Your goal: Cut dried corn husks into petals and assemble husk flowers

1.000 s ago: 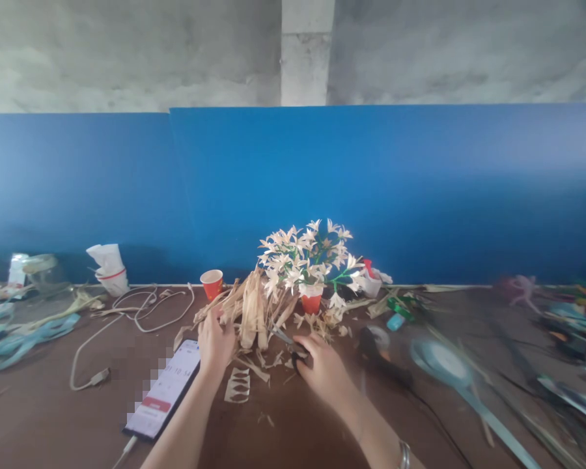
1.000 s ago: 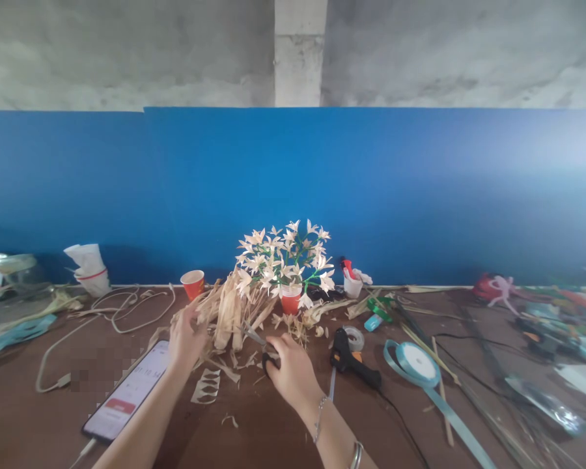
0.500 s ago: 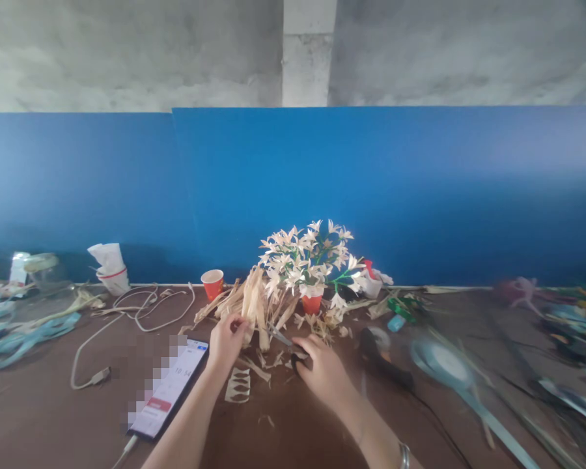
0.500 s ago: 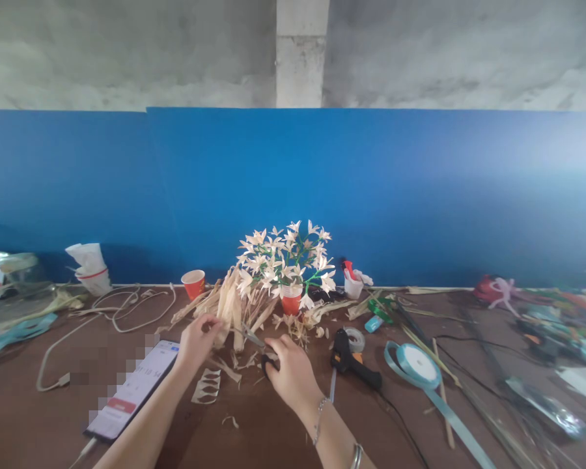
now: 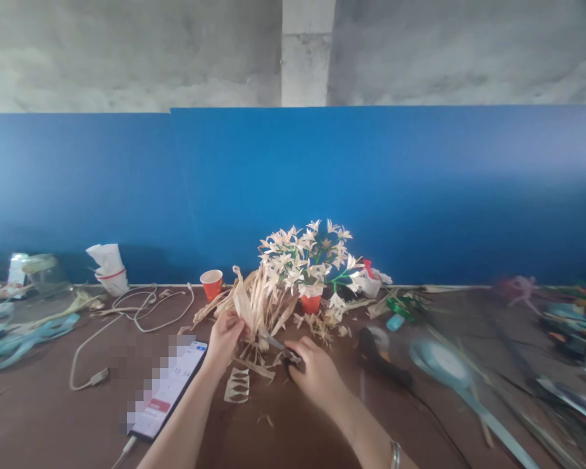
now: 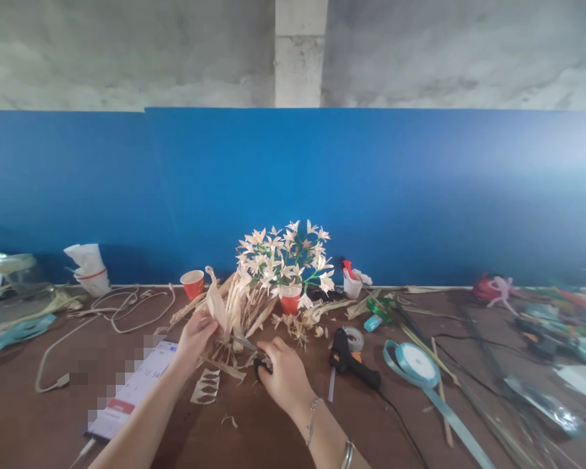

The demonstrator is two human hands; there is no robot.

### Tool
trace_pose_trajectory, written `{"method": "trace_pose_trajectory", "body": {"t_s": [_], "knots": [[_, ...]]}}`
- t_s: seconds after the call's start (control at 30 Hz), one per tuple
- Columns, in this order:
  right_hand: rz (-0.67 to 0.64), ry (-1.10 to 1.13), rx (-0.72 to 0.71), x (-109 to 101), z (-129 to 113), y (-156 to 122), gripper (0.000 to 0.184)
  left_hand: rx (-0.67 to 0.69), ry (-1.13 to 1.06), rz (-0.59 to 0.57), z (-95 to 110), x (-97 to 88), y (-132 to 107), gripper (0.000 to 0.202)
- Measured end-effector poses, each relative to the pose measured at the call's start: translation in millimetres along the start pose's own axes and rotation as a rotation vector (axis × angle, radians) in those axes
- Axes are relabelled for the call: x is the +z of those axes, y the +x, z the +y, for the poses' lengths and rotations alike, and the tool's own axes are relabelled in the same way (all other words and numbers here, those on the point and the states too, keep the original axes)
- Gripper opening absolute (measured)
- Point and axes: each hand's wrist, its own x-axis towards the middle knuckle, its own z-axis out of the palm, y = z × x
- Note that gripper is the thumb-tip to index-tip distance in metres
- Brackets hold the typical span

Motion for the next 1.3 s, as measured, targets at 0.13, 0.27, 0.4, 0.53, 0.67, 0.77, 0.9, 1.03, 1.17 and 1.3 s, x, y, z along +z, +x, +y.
{"method": "trace_pose_trajectory", "body": {"t_s": [0.13, 0.27, 0.4, 0.53, 0.67, 0.77, 0.9, 1.03, 1.17, 1.3], "knots": [[-0.019, -0.081, -0.003, 2, 0, 2, 0.042, -0.010, 0.124, -0.085, 2, -1.8, -1, 0.026], [-0.004, -0.194, -0.034, 2, -2, 5, 0.044, 0.044, 0.409, -0.034, 1, -6.6, 1, 0.028], [-0.030, -0.266, -0.063, 4, -5, 9, 0.045, 0.130, 0.494, -0.068, -1, -8.6, 4, 0.027], [-0.064, -0.246, -0.092, 6, -7, 14, 0.046, 0.152, 0.449, -0.104, -4, -8.3, 6, 0.030], [-0.089, -0.148, -0.146, 1, -9, 23, 0.043, 0.128, 0.392, -0.143, -7, -7.7, 7, 0.032], [-0.138, -0.107, -0.210, -3, -10, 36, 0.040, 0.135, 0.427, -0.139, -7, -6.5, 8, 0.030], [-0.197, -0.110, -0.286, -3, -12, 54, 0.038, 0.124, 0.477, -0.146, -6, -5.4, 8, 0.032], [-0.274, -0.110, -0.303, 0, -11, 64, 0.035, 0.108, 0.476, -0.119, -6, -6.3, 9, 0.035], [-0.315, -0.172, -0.280, -1, -11, 64, 0.031, 0.082, 0.425, -0.113, -8, -7.4, 10, 0.035], [-0.303, -0.208, -0.245, -6, -13, 59, 0.027, 0.044, 0.290, -0.098, -11, -8.2, 12, 0.033]]}}
